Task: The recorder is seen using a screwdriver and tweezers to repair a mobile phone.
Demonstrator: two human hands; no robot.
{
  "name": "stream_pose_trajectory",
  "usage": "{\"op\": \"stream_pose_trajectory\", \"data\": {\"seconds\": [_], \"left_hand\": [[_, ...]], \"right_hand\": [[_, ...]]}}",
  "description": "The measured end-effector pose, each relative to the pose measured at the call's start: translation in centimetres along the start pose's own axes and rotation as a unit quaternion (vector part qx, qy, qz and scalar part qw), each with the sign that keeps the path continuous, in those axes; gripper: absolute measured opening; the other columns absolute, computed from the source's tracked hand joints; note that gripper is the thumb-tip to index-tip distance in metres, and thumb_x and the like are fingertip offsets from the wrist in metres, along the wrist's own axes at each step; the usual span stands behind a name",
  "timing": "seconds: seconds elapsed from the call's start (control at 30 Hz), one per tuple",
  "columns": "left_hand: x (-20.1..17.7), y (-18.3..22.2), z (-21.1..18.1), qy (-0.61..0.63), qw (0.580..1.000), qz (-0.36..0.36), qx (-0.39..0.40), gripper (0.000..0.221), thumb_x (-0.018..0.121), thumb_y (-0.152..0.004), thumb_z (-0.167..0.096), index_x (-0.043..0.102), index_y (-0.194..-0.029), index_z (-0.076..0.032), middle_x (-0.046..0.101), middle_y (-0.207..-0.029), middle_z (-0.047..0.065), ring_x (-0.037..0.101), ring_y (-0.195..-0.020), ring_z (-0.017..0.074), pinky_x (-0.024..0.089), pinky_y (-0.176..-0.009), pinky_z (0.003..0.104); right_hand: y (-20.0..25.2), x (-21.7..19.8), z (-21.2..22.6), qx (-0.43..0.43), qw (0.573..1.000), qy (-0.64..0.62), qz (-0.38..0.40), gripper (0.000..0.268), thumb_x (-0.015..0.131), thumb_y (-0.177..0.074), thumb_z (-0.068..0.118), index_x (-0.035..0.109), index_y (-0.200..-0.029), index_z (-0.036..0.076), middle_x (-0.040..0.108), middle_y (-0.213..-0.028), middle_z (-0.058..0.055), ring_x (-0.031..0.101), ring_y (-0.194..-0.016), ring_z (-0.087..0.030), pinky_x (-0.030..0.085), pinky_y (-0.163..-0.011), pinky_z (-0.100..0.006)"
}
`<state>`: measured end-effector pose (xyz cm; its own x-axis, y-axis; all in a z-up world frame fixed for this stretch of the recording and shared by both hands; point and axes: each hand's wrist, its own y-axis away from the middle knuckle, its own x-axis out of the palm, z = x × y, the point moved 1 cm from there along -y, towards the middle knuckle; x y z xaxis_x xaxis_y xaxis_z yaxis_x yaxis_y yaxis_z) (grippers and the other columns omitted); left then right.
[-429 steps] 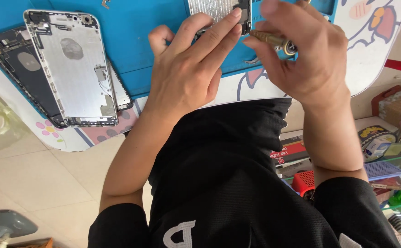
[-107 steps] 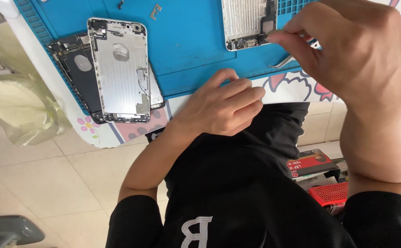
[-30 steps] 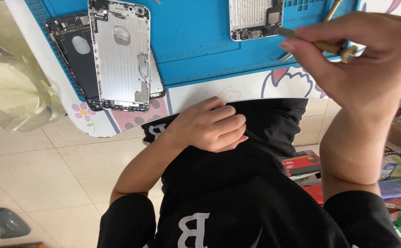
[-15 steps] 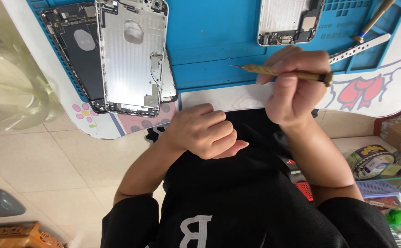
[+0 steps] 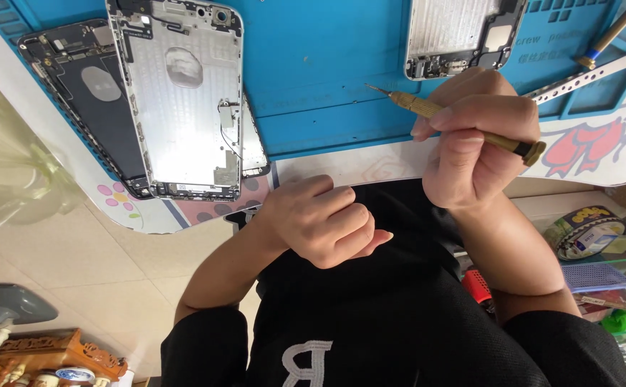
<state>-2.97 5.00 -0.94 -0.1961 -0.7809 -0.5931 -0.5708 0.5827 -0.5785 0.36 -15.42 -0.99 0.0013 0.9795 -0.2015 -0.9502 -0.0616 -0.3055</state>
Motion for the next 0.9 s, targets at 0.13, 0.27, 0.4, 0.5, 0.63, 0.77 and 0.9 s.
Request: {"op": "stream_pose_trajectory", "data": {"seconds": [0.13,0.27,0.4,0.5,0.63,0.77,0.9], "left_hand": [[-0.04,-0.18,0.08,0.011,1.0,0.001,-0.007,0.037,0.08,-0.096,-0.02,0.058,-0.067,-0.01,0.04,-0.068,-0.003,0.042,-0.06,0.013,0.031,-0.052,0.028],[-0.01,-0.2,0.1,0.01,1.0,-0.003,-0.011,0.039,0.079,-0.097,-0.02,0.057,-0.066,-0.01,0.04,-0.067,-0.003,0.043,-0.059,0.0127,0.032,-0.052,0.028],[0.14,-0.09,0.11,0.004,1.0,-0.009,0.0,0.037,0.077,-0.098,-0.019,0.058,-0.067,-0.009,0.041,-0.067,-0.003,0.044,-0.06,0.0122,0.032,-0.052,0.027],[-0.02,-0.24,-0.01,0.006,1.0,-0.006,-0.016,0.038,0.076,-0.098,-0.02,0.057,-0.066,-0.01,0.041,-0.067,-0.003,0.043,-0.059,0.012,0.032,-0.052,0.027],[-0.04,-0.22,0.07,0.001,1.0,-0.008,-0.012,0.039,0.076,-0.099,-0.019,0.057,-0.067,-0.01,0.04,-0.067,-0.003,0.043,-0.059,0.0121,0.033,-0.052,0.027],[-0.12,-0.15,0.06,0.0,1.0,-0.006,-0.011,0.038,0.077,-0.097,-0.019,0.057,-0.066,-0.01,0.04,-0.066,-0.003,0.043,-0.058,0.0121,0.033,-0.051,0.027],[-0.51,0.01,-0.2,0.027,0.998,-0.045,-0.026,0.013,0.08,-0.095,-0.013,0.073,-0.091,-0.003,0.049,-0.075,-0.003,0.049,-0.064,0.0123,0.038,-0.054,0.028]], "right_hand": [[-0.13,-0.14,-0.04,0.004,1.0,0.001,0.014,0.029,0.05,-0.115,0.031,0.046,-0.108,0.004,0.057,-0.087,-0.012,0.059,-0.068,-0.016,0.05,-0.064,-0.027],[-0.16,-0.12,0.27,0.009,0.998,0.018,0.059,0.026,0.052,-0.115,0.028,0.052,-0.108,0.003,0.063,-0.088,-0.01,0.059,-0.073,-0.021,0.05,-0.069,-0.031],[0.13,-0.32,0.14,0.017,0.995,0.045,0.085,0.023,0.055,-0.114,0.025,0.057,-0.11,0.003,0.065,-0.091,-0.01,0.061,-0.076,-0.022,0.051,-0.071,-0.032],[0.19,-0.25,0.03,0.012,0.995,0.049,0.088,0.022,0.056,-0.115,0.024,0.057,-0.111,0.002,0.065,-0.092,-0.01,0.062,-0.076,-0.022,0.052,-0.071,-0.032],[-0.02,-0.11,0.22,0.008,0.995,0.038,0.089,0.022,0.055,-0.117,0.025,0.055,-0.112,0.003,0.066,-0.093,-0.009,0.062,-0.078,-0.021,0.052,-0.072,-0.031],[0.15,-0.01,0.14,0.015,0.997,0.018,0.076,0.025,0.054,-0.116,0.028,0.053,-0.11,0.003,0.066,-0.089,-0.008,0.061,-0.076,-0.02,0.051,-0.071,-0.032],[0.25,-0.1,0.11,0.022,0.998,-0.044,0.04,0.03,0.051,-0.113,0.034,0.047,-0.105,0.005,0.062,-0.08,-0.006,0.059,-0.066,-0.018,0.049,-0.064,-0.03]]}}
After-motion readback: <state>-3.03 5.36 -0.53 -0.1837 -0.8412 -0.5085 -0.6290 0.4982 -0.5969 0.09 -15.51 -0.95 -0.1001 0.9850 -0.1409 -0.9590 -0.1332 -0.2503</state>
